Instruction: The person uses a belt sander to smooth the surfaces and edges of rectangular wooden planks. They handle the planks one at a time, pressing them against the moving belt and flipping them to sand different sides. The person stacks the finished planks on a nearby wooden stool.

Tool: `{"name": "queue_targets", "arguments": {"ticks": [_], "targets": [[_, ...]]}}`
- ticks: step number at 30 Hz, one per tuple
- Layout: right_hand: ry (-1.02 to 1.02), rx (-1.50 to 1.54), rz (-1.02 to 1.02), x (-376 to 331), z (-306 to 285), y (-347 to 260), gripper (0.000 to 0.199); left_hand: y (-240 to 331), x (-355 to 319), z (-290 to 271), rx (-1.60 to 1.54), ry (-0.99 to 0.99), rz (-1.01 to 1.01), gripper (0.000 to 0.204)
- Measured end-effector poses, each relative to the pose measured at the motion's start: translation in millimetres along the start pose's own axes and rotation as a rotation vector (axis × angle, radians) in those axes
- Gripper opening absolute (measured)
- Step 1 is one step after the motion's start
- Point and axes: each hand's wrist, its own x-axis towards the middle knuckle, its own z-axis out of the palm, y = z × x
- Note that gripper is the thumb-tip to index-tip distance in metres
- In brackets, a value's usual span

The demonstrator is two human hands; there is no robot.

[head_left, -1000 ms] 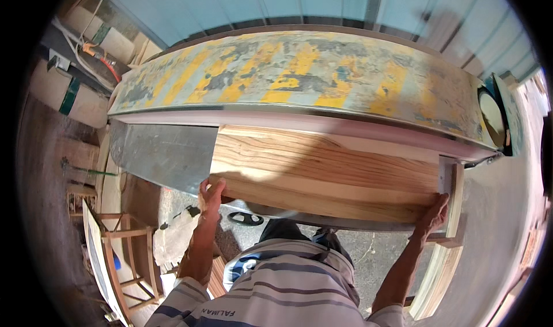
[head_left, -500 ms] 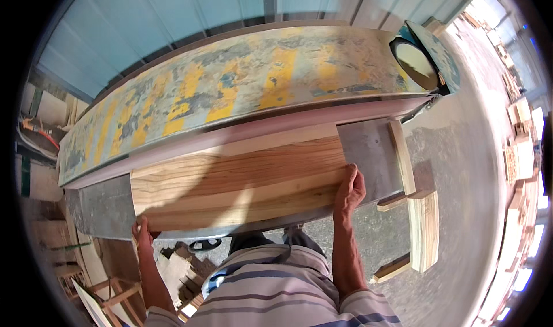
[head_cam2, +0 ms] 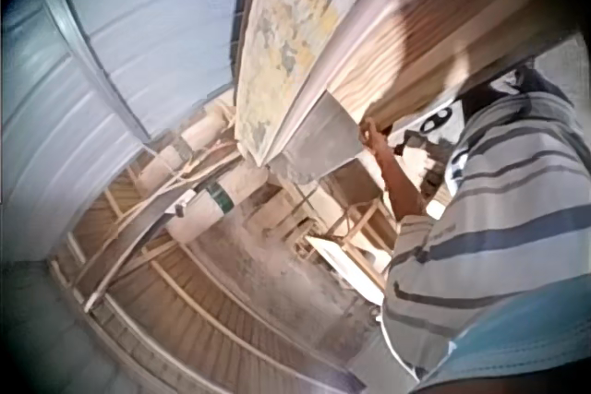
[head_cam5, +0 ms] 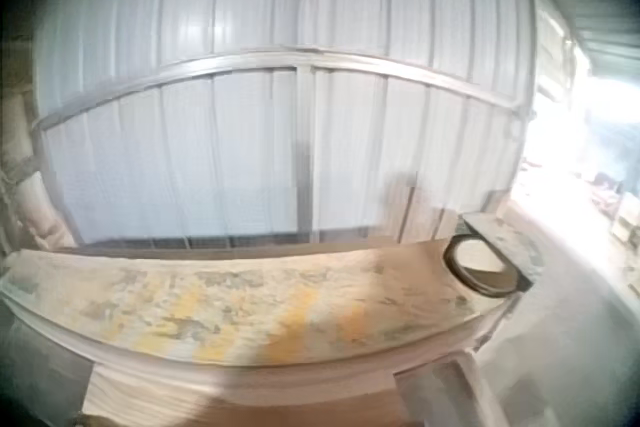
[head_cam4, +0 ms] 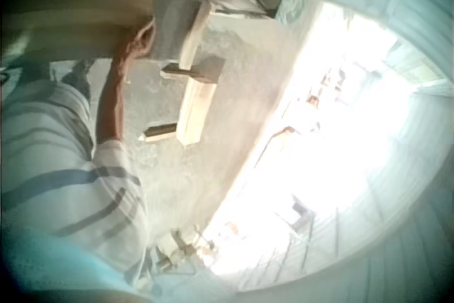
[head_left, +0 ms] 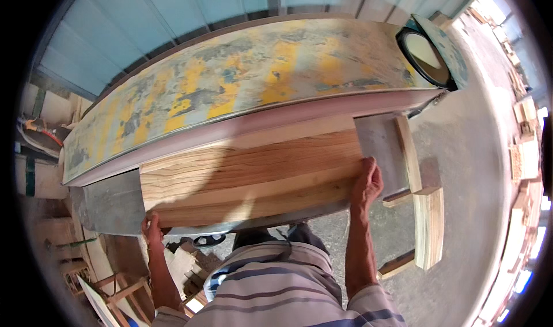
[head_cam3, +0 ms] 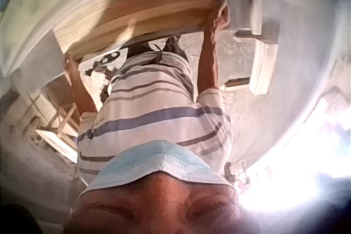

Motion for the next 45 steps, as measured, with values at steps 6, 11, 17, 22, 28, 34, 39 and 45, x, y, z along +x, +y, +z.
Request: {"name": "queue_targets", "arguments": {"ticks": [6,11,17,22,28,34,39,45], "targets": [[-0.101,-0.054,-0.012,40.8,-30.0,-7.2,0.041,6.8,-45.4,43.0,-0.377,-0.124,0.031,0.064],[-0.064,-0.168,-0.019,27.8,-18.7,-11.1,0.053,42.7,-65.5,36.0,-0.130,-0.026,0.016,0.069],[-0.084,-0.184,0.010,34.8,-23.0,-6.7,0.048,8.6,-42.8,29.8,-0.171,-0.079,0.039,0.069],[-0.084,0.150,-0.005,21.2,-18.1,-5.6,0.036,24.6,-51.0,36.8,-0.274,-0.122,0.006,0.062],[-0.055,-0.153,0.011,27.7,-9.1,-11.4,0.049,18.1,-37.9,23.3,-0.036,-0.072,-0.029,0.062],[-0.093,-0.068,0.003,16.1,-10.4,-4.3,0.047,2.6,-16.2,13.7,-0.049,-0.061,0.012,0.059],[-0.073,0.001,-0.030,40.5,-19.2,18.7,0.041,20.0,-51.9,30.0,-0.237,-0.118,-0.029,0.071],[-0.067,-0.091,0.018,16.4,-13.9,-13.4,0.050,29.2,-53.3,23.7,-0.188,-0.094,0.012,0.072]]}}
